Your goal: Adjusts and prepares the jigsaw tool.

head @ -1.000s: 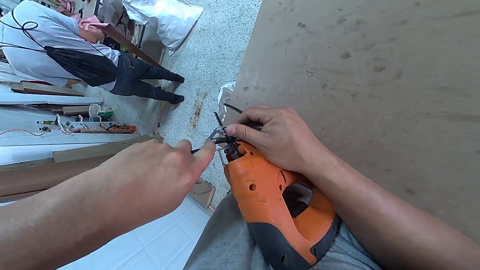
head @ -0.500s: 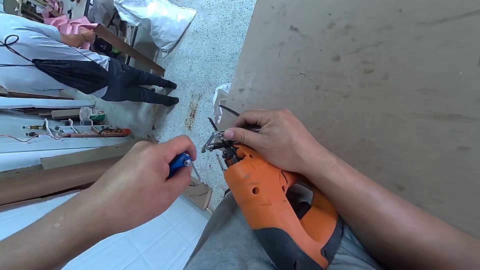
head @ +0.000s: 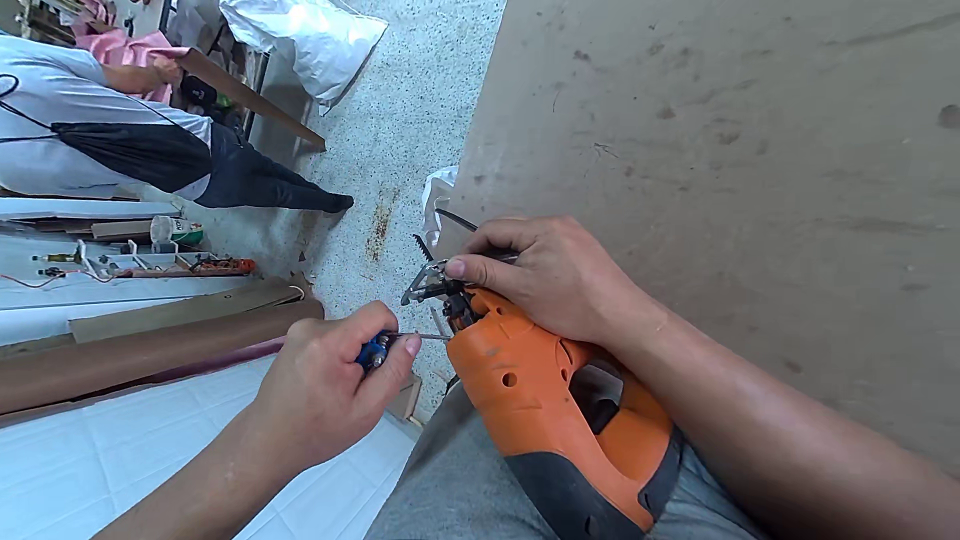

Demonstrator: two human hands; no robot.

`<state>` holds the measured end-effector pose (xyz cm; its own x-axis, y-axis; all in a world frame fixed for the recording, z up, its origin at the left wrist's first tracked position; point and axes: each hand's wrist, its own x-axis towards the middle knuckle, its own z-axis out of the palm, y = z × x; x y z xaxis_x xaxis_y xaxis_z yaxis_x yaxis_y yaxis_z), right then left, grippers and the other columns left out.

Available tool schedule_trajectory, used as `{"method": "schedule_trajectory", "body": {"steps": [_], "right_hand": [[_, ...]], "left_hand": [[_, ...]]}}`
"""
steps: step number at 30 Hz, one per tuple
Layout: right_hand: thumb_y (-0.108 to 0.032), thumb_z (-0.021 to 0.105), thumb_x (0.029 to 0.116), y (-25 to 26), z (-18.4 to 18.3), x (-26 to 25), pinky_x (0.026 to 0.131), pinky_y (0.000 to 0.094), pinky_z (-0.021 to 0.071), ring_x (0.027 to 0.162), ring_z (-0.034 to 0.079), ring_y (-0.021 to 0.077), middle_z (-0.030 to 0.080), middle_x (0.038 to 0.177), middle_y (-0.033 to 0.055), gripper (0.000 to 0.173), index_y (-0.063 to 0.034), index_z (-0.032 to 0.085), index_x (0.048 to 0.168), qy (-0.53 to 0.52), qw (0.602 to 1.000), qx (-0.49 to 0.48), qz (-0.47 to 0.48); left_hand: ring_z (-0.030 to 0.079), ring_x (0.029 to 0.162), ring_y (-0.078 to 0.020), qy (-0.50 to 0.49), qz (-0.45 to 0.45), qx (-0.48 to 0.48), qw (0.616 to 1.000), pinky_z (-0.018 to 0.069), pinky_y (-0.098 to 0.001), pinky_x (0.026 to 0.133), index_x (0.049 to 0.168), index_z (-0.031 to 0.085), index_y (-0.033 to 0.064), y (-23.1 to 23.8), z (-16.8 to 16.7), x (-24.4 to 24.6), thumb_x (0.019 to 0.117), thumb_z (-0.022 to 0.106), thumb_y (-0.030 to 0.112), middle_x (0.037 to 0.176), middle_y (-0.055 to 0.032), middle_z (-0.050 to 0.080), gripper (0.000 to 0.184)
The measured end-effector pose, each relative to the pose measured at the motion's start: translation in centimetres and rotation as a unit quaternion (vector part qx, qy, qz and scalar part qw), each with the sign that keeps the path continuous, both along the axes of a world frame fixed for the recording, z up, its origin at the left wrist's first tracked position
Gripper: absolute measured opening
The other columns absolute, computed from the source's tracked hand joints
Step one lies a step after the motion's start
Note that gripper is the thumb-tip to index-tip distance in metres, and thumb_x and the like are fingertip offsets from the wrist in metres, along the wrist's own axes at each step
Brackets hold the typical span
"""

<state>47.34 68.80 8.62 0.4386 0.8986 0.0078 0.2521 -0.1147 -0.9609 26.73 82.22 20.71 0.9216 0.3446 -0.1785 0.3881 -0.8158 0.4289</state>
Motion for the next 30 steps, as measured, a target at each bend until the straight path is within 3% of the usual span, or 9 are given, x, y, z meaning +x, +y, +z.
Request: {"method": "schedule_trajectory", "body": {"steps": [4, 11, 18, 26, 30], "right_hand": [[-0.063, 0.061, 0.0954, 0.1, 0.0, -0.1, 0.064, 0.0214, 0.0522, 0.077, 0.063, -0.0060, 0.068, 0.085, -0.0197, 0.032, -0.0346, 0.076, 0.091, -0.004, 1.000, -0.007, 0.003], [-0.062, 0.061, 0.0952, 0.1, 0.0, -0.2, 0.064, 0.0206, 0.0527, 0.077, 0.063, -0.0060, 0.068, 0.085, -0.0195, 0.032, -0.0340, 0.077, 0.092, -0.005, 1.000, -0.003, -0.003], [-0.061, 0.062, 0.0956, 0.1, 0.0, -0.2, 0.064, 0.0201, 0.0528, 0.077, 0.063, -0.0060, 0.068, 0.085, -0.0190, 0.032, -0.0333, 0.077, 0.092, -0.003, 1.000, 0.006, -0.004], [-0.062, 0.062, 0.0951, -0.1, -0.1, 0.0, 0.063, 0.0207, 0.0525, 0.077, 0.063, -0.0058, 0.068, 0.085, -0.0191, 0.033, -0.0335, 0.077, 0.091, 0.004, 1.000, 0.008, -0.005], [-0.063, 0.061, 0.0953, -0.1, 0.0, 0.1, 0.063, 0.0209, 0.0521, 0.077, 0.063, -0.0059, 0.068, 0.085, -0.0197, 0.033, -0.0341, 0.076, 0.091, 0.003, 1.000, 0.003, -0.002]], "left_hand": [[0.047, 0.047, 0.0033, -0.019, -0.004, 0.035, 0.999, 0.0379, -0.0178, 0.039, 0.082, 0.064, 0.0211, -0.2, -0.4, -0.1, 0.1017, 0.055, 0.031, 0.058, 0.0137, 0.051, 0.024], [0.045, 0.046, 0.0035, -0.030, 0.016, 0.074, 0.997, 0.0358, -0.0184, 0.038, 0.081, 0.064, 0.0221, -0.1, -1.3, 0.4, 0.1015, 0.056, 0.032, 0.057, 0.0140, 0.049, 0.024], [0.042, 0.048, 0.0033, -0.022, -0.027, 0.138, 0.990, 0.0325, -0.0186, 0.041, 0.079, 0.063, 0.0199, -0.6, -0.8, 0.7, 0.1001, 0.056, 0.031, 0.058, 0.0131, 0.046, 0.025], [0.044, 0.045, 0.0028, -0.006, 0.022, 0.052, 0.998, 0.0349, -0.0183, 0.038, 0.082, 0.064, 0.0228, -0.8, -0.8, 0.8, 0.1019, 0.055, 0.033, 0.057, 0.0141, 0.049, 0.024], [0.046, 0.045, 0.0020, -0.006, 0.029, 0.062, 0.998, 0.0365, -0.0199, 0.038, 0.081, 0.063, 0.0233, -0.8, -0.8, 0.9, 0.1029, 0.054, 0.034, 0.056, 0.0138, 0.050, 0.025]]}}
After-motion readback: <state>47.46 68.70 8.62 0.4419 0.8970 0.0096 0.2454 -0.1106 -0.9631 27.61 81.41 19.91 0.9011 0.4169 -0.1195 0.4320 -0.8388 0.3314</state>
